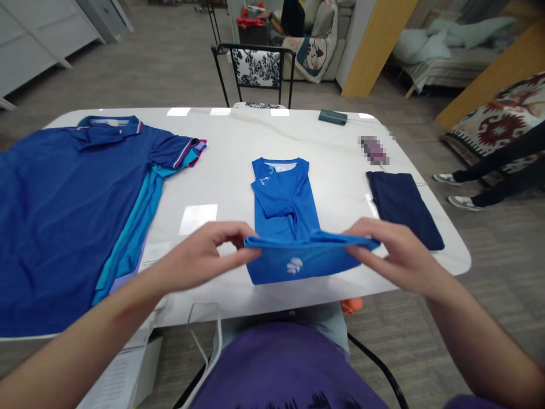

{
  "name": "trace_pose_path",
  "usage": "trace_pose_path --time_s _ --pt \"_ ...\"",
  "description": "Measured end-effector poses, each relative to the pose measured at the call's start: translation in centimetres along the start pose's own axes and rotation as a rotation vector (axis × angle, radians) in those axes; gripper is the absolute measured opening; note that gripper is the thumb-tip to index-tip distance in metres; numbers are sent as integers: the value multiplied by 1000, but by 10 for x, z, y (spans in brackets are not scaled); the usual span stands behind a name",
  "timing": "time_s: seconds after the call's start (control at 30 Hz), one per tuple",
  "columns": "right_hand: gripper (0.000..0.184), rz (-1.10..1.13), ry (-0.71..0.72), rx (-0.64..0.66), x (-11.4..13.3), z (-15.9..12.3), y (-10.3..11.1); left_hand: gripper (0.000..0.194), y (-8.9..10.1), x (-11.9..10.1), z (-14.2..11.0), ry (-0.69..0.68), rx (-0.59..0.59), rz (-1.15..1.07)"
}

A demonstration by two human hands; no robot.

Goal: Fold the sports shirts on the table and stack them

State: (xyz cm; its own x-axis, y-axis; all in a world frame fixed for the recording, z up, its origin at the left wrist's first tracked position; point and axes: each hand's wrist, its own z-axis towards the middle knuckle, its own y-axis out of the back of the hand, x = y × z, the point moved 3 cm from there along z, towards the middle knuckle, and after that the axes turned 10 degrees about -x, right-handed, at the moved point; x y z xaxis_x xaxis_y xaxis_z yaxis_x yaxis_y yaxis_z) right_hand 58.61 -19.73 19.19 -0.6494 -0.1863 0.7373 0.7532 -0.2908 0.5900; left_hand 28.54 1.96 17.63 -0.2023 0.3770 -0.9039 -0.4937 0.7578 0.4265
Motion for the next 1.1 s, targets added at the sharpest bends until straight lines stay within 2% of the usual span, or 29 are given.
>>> trace_pose_path --time_s 0.07,0.17,0.27,0.33,0.4,0.5,0.57,0.63,0.77,0.87,1.0,1.1 --pt "20 -6 -60 -85 -40 67 8 33 31 23 61 45 -153 30" --pt "33 3 -147 -106 -124 170 -1 43 64 70 159 75 -266 92" --pt "42 -170 -202 -127 -203 245 -29 43 73 123 234 177 -346 297" --pt "55 -360 -226 -155 -231 263 -53 51 64 147 256 197 -439 514" --pt "66 -500 -191 -132 -236 254 -80 66 42 157 255 73 -475 690" --pt "75 -568 -82 -17 -217 207 -116 77 -2 158 228 -193 -336 783" --pt "81 -585 -53 49 -207 175 -134 84 -26 161 209 -260 -230 797" --pt "85 -597 -51 90 -206 155 -146 92 -41 167 200 -259 -167 806" --pt "86 -614 -54 90 -203 149 -149 99 -46 171 198 -233 -146 837" --pt "82 -627 -2 22 -177 134 -139 99 -48 154 181 -300 -164 848" --pt "88 -595 106 53 -140 69 -139 91 -68 136 125 -473 -20 831" --pt "96 -590 102 86 -133 22 -149 87 -81 138 96 -441 31 828"
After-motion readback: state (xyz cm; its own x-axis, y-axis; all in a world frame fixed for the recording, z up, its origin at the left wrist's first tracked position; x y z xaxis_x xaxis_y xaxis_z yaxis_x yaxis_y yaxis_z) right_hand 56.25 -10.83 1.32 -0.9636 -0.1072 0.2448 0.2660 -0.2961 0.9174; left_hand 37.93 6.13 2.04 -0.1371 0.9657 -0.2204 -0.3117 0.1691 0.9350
